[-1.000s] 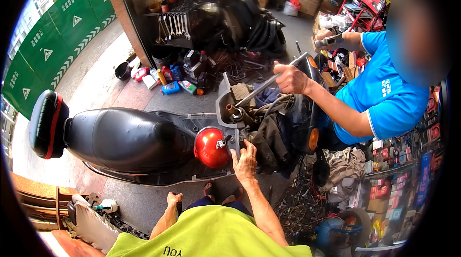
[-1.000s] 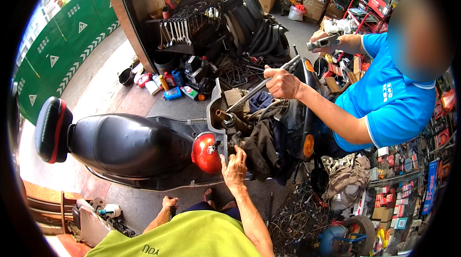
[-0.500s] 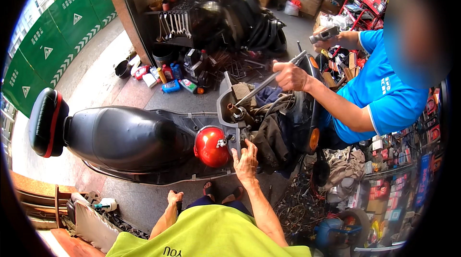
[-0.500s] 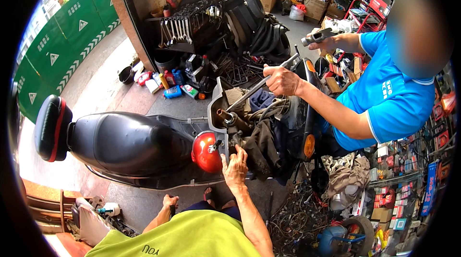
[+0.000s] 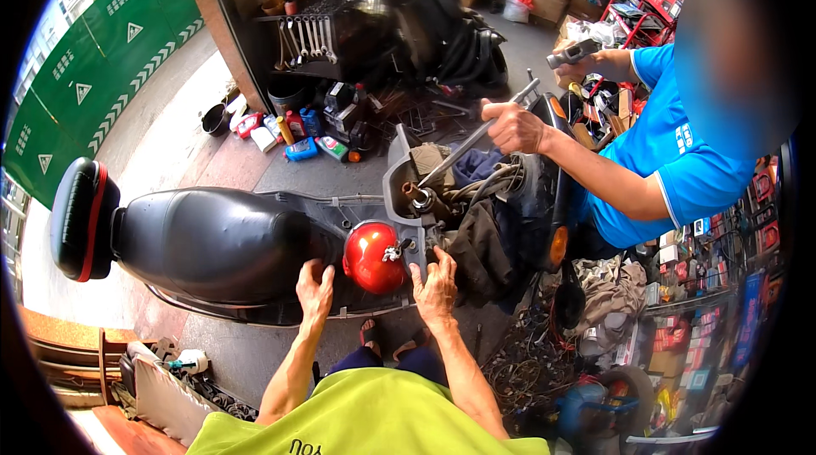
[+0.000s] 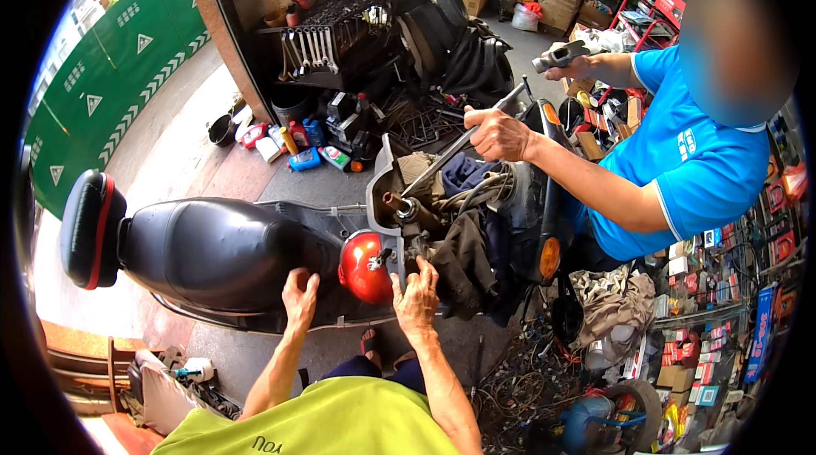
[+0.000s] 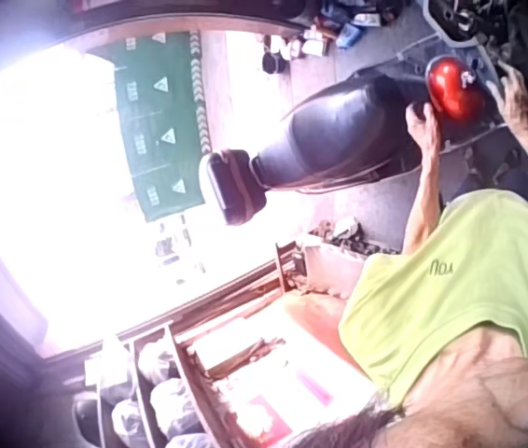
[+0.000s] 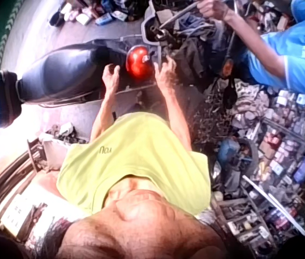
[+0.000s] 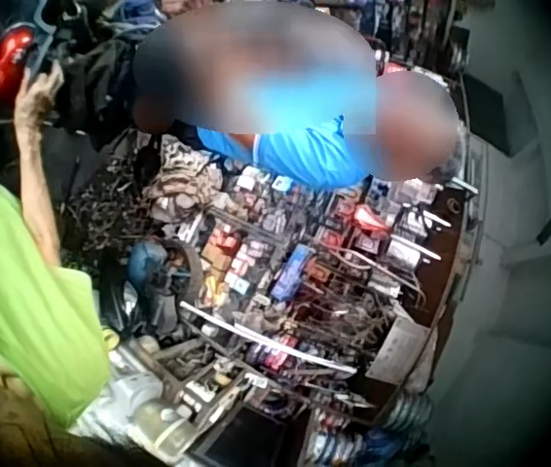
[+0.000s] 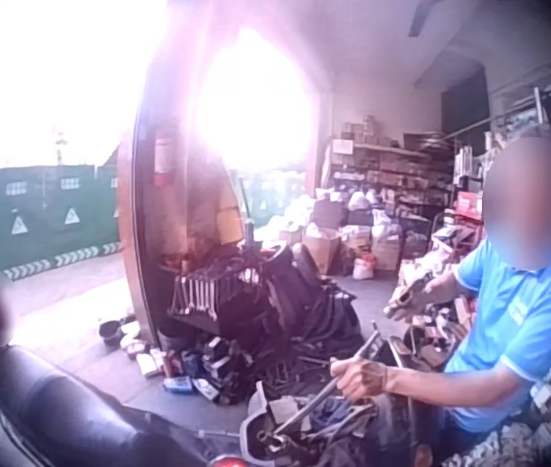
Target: The person works on a scooter's engine area, removing a red helmet, manipulating internal components, and handling a small gear-like part. Another person assists with tools nearby.
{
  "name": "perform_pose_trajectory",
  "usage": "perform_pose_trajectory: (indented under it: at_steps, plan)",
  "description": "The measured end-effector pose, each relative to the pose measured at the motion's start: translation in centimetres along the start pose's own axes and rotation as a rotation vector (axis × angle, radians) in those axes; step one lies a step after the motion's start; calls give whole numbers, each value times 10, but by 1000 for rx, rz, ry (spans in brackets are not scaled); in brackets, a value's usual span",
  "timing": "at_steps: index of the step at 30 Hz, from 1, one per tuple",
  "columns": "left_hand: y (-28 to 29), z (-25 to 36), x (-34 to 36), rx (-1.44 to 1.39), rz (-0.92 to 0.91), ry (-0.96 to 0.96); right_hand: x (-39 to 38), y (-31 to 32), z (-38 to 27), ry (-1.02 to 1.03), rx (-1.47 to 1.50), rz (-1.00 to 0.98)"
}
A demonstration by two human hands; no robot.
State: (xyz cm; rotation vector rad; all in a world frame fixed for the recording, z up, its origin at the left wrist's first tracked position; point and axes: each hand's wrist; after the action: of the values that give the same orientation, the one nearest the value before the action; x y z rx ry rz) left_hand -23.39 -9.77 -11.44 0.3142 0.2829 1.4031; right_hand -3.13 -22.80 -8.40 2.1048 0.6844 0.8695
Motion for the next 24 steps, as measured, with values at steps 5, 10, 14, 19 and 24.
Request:
perform_pose_trajectory:
  at_steps: [5, 10, 14, 19, 24]
  plan:
    - [-66, 144, 64, -41, -100, -469, 1, 4, -3, 17, -3, -30]
    - [-93, 167, 64, 93, -87, -484, 1, 0, -4, 74, -37, -21]
    - [-90, 133, 27, 55, -12, -358, 0, 0, 5, 128, -15, -31]
    - [-61, 104, -28, 12, -25, -63, 3, 2, 13, 210, -34, -34]
    - [-49, 102, -24, -59, 10, 8, 5, 5, 14, 234, -36, -40]
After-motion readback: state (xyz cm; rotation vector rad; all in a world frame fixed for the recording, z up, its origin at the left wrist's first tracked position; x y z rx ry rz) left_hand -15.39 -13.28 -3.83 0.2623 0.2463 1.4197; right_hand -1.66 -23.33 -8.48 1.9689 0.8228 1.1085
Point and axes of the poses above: each hand's wrist, its own x-axis towards the middle knuckle, its own y-axis out of the back of the hand, z = x × y, and after that the axes turned 8 degrees about -x, right-handed
